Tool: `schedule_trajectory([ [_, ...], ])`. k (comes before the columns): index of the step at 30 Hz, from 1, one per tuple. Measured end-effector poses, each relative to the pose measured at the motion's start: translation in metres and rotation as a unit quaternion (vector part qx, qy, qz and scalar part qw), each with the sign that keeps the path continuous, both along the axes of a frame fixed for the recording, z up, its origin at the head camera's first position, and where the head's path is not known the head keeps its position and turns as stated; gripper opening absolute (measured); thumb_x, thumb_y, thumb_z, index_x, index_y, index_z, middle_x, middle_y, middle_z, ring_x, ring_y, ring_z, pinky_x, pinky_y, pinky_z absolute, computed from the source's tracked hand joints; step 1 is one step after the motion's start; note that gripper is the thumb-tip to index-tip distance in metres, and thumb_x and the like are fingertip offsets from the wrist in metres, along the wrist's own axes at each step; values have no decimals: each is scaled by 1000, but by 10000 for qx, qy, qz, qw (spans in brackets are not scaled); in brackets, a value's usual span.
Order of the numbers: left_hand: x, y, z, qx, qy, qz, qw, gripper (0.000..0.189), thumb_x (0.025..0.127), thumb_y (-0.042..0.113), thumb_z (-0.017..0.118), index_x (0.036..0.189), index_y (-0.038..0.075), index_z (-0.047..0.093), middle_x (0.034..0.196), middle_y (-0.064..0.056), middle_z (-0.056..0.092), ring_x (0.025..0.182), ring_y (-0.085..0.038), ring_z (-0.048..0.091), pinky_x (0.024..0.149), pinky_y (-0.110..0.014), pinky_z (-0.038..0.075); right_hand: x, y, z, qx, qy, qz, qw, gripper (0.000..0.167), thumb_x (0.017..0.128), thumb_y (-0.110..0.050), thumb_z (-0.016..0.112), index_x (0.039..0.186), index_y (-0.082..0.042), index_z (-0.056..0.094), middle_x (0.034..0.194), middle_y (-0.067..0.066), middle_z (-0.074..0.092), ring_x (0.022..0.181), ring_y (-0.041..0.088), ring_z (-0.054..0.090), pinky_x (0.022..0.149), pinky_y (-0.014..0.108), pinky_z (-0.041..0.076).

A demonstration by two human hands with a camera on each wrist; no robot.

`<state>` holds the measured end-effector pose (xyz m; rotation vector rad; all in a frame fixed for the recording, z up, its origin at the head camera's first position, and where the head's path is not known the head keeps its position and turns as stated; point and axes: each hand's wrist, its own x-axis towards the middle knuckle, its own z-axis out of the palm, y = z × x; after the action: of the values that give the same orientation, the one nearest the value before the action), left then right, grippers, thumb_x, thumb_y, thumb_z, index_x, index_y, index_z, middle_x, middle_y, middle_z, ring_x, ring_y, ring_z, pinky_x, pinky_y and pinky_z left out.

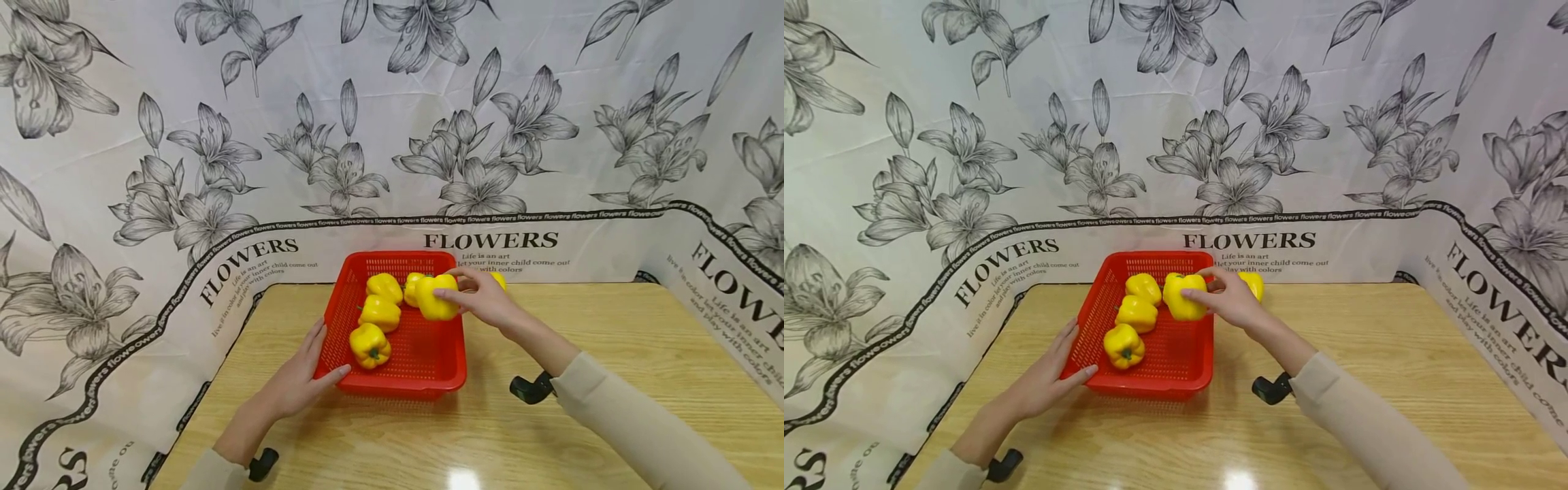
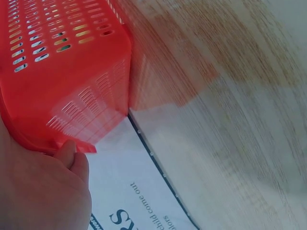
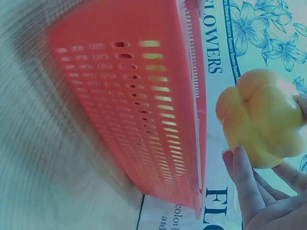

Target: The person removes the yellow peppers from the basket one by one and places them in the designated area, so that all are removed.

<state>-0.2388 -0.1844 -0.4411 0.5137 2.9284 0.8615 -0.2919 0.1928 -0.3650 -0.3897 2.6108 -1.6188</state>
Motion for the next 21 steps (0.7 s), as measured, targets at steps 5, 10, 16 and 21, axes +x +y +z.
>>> schedule_trajectory([
  [5, 0, 0, 0, -4, -50, 19, 10000, 102, 94, 68, 58, 166, 16, 9, 173, 0, 2, 153, -34, 26, 114, -60, 37, 3, 8, 4, -57, -60, 11, 10000, 65, 94, -41, 75, 143, -5, 54, 125, 22, 65, 104, 27, 63, 77, 33, 59],
  [10, 0, 0, -1, 5, -26, -2, 10000, 100, 95, 65, 59, 166, 16, 8, 173, 2, 1, 152, -34, 27, 114, -60, 37, 3, 20, 6, -9, -117, -132, 9998, 66, 94, -42, 75, 146, -8, 51, 126, 24, 62, 90, 25, 64, 69, 31, 56],
  [16, 0, 0, -1, -6, 21, -17, 10000, 99, 96, 64, 59, 166, 15, 9, 173, 1, 2, 152, -34, 27, 114, -59, 37, 2, 34, 9, 59, -48, -293, 9995, 67, 94, -44, 74, 146, -9, 51, 129, 26, 60, 89, 29, 66, 73, 33, 59],
  [21, 0, 0, -1, 12, 32, -7, 10000, 99, 95, 64, 59, 166, 15, 10, 173, 1, 2, 152, -35, 28, 113, -60, 38, -1, 48, 11, 389, 104, -517, 9979, 70, 94, -49, 72, 147, -8, 51, 130, 24, 62, 110, 33, 61, 80, 32, 56],
])
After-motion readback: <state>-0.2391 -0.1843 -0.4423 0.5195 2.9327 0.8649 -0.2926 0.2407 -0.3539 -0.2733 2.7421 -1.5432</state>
